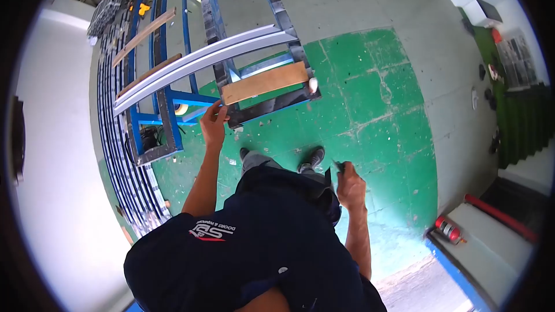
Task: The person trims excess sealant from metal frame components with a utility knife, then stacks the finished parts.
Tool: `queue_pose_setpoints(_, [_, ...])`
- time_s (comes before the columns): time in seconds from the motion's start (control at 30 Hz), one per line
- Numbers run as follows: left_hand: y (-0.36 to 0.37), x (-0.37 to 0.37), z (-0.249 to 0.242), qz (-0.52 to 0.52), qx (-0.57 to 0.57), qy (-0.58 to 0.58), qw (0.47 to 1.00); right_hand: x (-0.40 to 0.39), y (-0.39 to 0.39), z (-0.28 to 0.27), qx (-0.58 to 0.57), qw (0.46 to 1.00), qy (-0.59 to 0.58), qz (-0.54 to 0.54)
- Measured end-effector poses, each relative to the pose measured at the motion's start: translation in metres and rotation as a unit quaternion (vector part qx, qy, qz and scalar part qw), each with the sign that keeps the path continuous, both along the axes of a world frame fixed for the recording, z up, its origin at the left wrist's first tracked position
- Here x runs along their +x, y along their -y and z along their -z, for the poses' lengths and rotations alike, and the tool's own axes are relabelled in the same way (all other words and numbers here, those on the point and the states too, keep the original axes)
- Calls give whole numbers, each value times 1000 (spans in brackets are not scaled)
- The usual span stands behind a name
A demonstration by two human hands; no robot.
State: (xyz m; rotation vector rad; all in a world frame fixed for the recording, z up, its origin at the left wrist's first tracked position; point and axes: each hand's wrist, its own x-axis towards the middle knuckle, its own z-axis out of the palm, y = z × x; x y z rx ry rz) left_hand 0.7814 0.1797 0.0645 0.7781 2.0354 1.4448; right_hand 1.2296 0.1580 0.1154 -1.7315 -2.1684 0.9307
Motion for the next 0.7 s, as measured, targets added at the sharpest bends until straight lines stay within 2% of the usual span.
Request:
queue_pose_setpoints(0.07, [-6,33,-8,-4,-20,5,1000,43,-39,-3,-12,1000,21,13])
queue_pose_setpoints(0.13, [-13,57,-10,-11,-18,-5,1000,76,-84,1,-12,999,-17,28])
queue_pose_setpoints(0.2, [-18,78,-14,-24,-32,-13,999,89,-139,5,42,998,-47,6])
queue_pose_setpoints(0.23, [-22,87,-15,-33,-37,-18,999,85,-166,2,28,999,-40,-2])
queue_pose_setpoints(0.3, [-36,100,-18,-59,-48,-14,997,71,-226,-3,7,1000,-20,-17])
queue_pose_setpoints(0.4, [-61,105,-3,-139,6,-5,990,30,-304,-1,63,996,10,-57])
queue_pose_setpoints(0.5, [-93,101,8,-242,25,15,970,-26,-363,-18,67,991,-3,-117])
queue_pose_setpoints(0.6, [-122,98,-6,-333,111,56,934,-65,-414,-33,9,976,-42,-213])
queue_pose_setpoints(0.63, [-126,99,-23,-342,110,74,930,-78,-432,-32,-54,969,-78,-228])
queue_pose_setpoints(0.7, [-131,102,-47,-366,114,43,922,-120,-470,-40,-101,951,-64,-286])
